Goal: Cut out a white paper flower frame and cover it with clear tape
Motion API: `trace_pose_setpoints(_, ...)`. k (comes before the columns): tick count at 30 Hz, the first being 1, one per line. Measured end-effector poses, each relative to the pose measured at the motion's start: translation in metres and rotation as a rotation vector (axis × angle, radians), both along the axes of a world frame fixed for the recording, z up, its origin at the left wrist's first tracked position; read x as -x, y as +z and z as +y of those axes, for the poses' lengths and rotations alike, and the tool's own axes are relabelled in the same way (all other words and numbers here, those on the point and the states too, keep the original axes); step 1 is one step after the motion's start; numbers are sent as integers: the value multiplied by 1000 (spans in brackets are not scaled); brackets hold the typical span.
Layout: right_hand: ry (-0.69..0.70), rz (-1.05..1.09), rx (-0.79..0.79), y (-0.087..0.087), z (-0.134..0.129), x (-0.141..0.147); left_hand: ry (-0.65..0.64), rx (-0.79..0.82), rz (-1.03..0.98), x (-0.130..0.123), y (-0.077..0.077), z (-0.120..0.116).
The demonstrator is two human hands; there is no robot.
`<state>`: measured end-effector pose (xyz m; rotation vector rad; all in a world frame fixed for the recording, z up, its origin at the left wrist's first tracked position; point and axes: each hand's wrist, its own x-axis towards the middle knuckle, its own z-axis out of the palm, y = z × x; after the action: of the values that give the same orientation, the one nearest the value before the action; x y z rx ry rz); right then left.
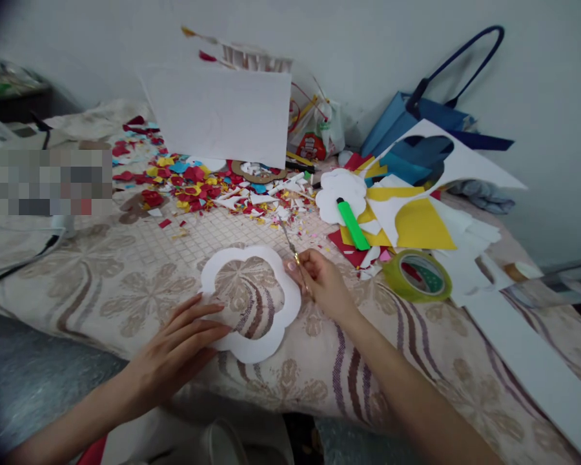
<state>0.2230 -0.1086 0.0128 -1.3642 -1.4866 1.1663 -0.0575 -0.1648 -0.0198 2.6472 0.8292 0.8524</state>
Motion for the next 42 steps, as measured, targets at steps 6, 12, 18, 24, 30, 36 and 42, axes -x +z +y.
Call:
trace_pose_setpoints(6, -13, 25, -11, -3, 6, -9, -20, 4, 39, 1, -5, 3)
trace_pose_setpoints(12, -190, -474, -214, -12, 12, -19, -10, 13, 61, 3, -1, 1)
trace_pose_setpoints(18, -147, -473, -176, -15, 16, -31, 25, 3, 76, 14, 2, 6)
trace_pose_setpoints(24, -2, -258, -91, -10, 46, -25, 42, 22, 87, 25, 7, 13)
trace_pose_setpoints(30, -20, -486, -164, -1, 92, -12, 39, 35, 77, 22, 13, 17)
trace_pose_setpoints(36, -178, -646, -243, 9, 74, -19, 30, 89, 57, 38, 12, 26)
trace_pose_setpoints(42, -209, -942, -162, -9, 21, -29, 232, 192, -160, 65, 11, 44)
